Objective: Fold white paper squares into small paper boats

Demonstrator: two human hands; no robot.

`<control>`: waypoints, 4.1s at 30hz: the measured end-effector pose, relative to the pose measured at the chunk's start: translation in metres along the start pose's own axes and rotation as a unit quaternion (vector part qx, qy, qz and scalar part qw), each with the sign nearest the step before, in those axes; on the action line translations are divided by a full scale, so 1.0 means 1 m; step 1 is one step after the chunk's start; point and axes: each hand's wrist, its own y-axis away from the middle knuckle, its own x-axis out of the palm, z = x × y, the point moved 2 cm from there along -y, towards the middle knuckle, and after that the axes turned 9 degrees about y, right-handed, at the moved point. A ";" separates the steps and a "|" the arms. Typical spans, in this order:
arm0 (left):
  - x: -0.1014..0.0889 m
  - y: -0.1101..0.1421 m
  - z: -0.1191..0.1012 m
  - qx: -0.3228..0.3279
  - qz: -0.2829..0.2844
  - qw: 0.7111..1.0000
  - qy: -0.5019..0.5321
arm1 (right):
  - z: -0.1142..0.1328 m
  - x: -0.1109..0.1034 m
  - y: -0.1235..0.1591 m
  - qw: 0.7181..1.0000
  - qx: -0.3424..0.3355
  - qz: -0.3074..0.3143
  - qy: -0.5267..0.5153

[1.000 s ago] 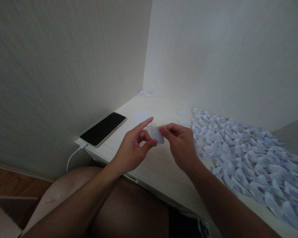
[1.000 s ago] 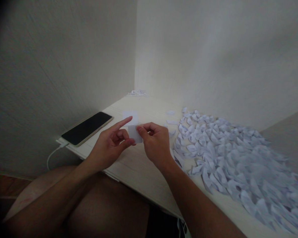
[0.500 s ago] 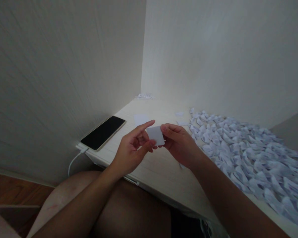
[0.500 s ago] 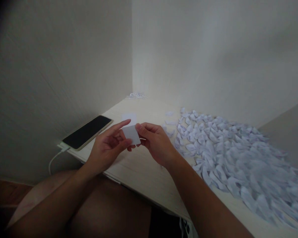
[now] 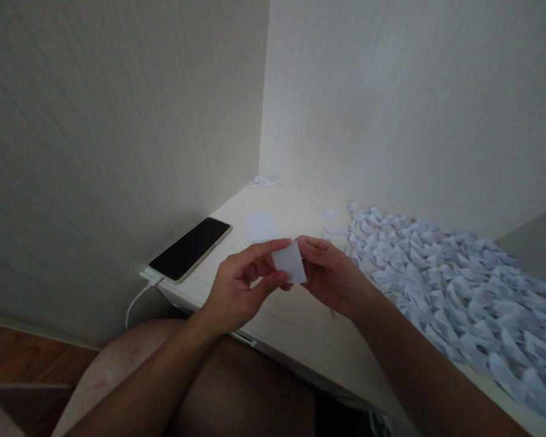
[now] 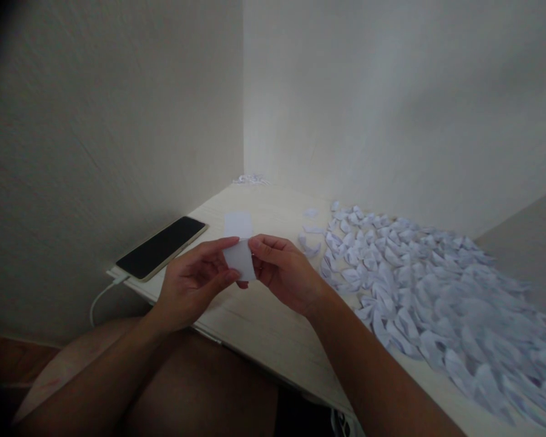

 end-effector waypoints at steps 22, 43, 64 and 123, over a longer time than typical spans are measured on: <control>-0.004 -0.006 0.005 -0.071 -0.085 0.986 -0.128 | -0.009 0.010 0.002 0.875 -0.095 -0.268 0.393; -0.031 -0.012 0.009 -0.195 0.030 0.865 -0.460 | -0.026 0.010 0.002 0.706 -0.030 -0.074 0.704; -0.046 0.003 -0.002 -0.014 0.163 0.891 -0.424 | -0.040 0.010 -0.003 0.737 -0.055 -0.035 0.673; -0.071 0.057 -0.022 0.019 0.284 0.766 -0.577 | -0.036 0.012 -0.006 0.701 -0.054 -0.036 0.711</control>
